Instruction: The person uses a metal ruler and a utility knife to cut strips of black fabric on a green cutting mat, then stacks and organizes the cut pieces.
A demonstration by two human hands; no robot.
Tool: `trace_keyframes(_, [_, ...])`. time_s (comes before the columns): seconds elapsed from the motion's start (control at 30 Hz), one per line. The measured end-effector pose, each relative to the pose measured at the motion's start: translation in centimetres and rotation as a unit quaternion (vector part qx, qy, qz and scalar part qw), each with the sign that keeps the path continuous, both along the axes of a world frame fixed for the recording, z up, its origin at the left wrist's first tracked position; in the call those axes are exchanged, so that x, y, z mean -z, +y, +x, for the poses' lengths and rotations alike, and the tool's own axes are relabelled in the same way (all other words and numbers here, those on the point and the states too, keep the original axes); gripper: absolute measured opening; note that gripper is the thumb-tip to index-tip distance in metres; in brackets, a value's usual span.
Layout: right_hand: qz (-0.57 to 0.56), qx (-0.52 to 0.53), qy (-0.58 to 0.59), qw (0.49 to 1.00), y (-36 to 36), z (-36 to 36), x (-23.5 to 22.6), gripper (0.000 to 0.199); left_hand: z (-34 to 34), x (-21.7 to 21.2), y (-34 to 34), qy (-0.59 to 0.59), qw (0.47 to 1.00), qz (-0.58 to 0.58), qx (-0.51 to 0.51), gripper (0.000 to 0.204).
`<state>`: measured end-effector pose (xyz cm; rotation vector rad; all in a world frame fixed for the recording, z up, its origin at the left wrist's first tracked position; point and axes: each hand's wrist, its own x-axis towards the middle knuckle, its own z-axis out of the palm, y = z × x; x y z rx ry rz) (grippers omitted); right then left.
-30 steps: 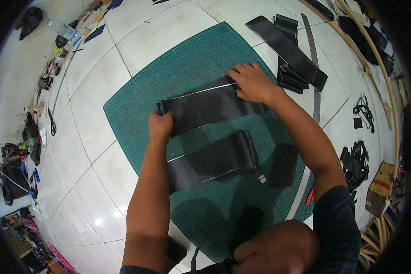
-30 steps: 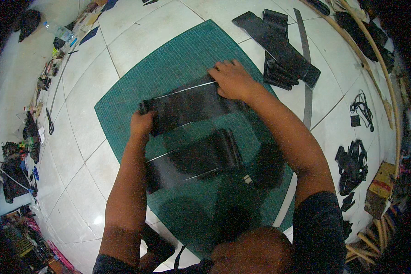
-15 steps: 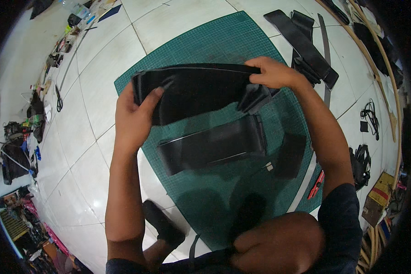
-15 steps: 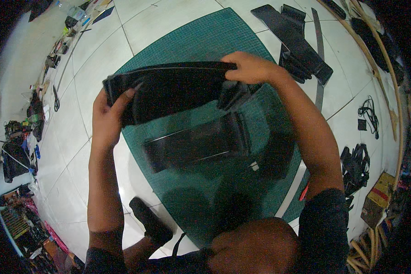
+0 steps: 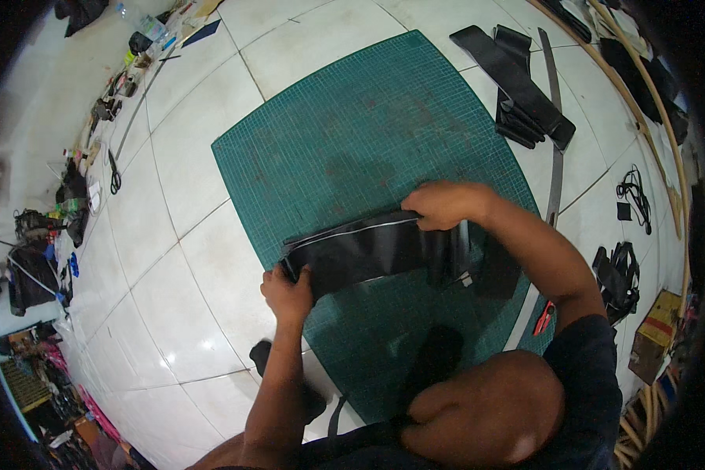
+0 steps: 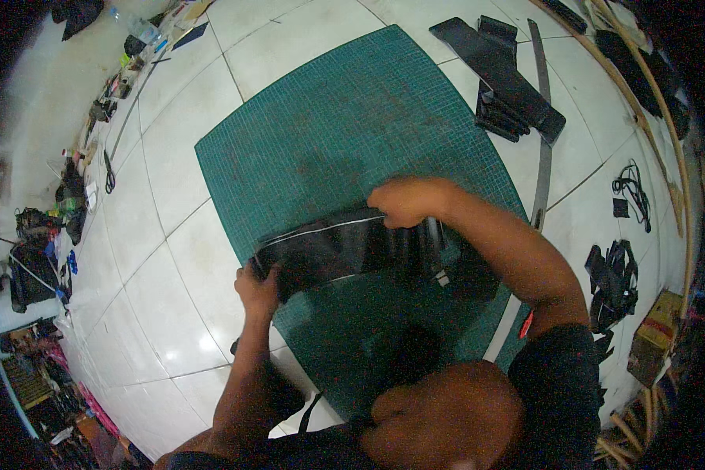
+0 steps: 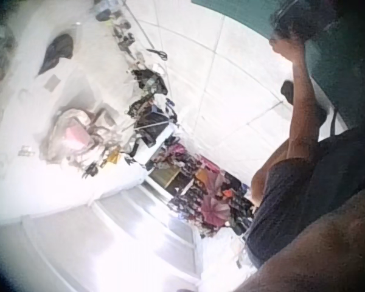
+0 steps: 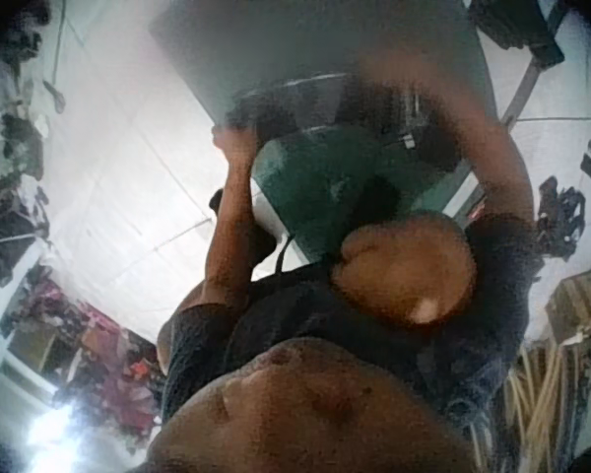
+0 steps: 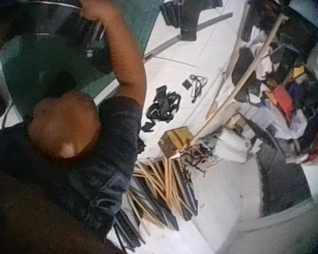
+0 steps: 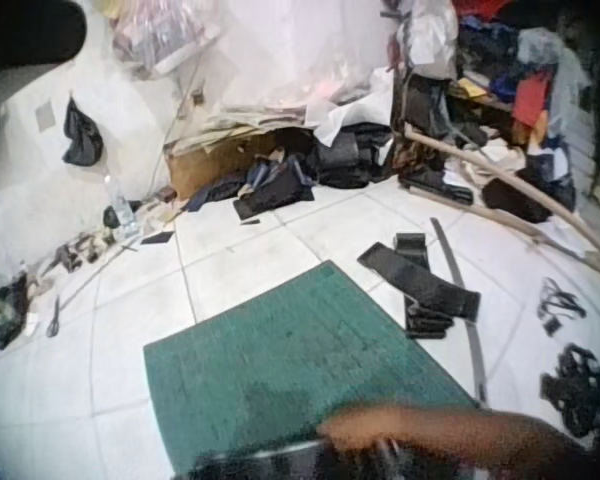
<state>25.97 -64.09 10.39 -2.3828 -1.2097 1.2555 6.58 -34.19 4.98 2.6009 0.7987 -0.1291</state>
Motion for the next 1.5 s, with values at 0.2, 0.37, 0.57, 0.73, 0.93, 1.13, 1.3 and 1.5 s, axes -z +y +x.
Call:
trace_keyframes(0.2, [-0.045,0.026,-0.019,0.998,1.2,-0.6,2.3,0.039,0.1,2.4,0.1,-0.051,0.994,-0.069,-0.071,0.067])
trace_keyframes(0.37, [-0.037,0.048,-0.037,0.997,1.1,-1.3,2.2,0.041,0.6,2.6,0.5,0.019,0.981,-0.153,-0.115,0.064])
trace_keyframes(0.57, [-0.034,0.070,-0.072,0.994,1.5,-2.1,2.3,0.037,-0.2,4.7,1.1,-0.015,0.987,-0.126,-0.093,0.050])
trace_keyframes(0.73, [0.171,0.074,-0.218,0.958,3.0,-3.2,1.2,0.061,0.8,-1.2,-2.4,-0.111,0.987,-0.118,0.012,0.034])
trace_keyframes(0.93, [0.318,0.106,0.099,0.937,8.5,-3.8,-0.8,0.060,3.1,-12.1,-5.0,-0.108,0.981,-0.054,0.151,0.028])
trace_keyframes(1.13, [0.449,0.229,0.142,0.852,7.4,-4.5,-4.4,0.049,5.3,-14.5,-3.4,-0.367,0.903,-0.161,0.155,0.089])
trace_keyframes(1.3, [0.625,0.325,0.092,0.703,6.9,-5.3,-6.8,0.047,4.6,-12.3,-3.5,-0.213,0.877,-0.425,0.075,0.083])
trace_keyframes(1.5, [0.657,0.451,0.199,0.570,6.4,-5.6,-7.5,0.033,6.6,-13.5,-5.1,-0.232,0.867,-0.413,0.154,0.032])
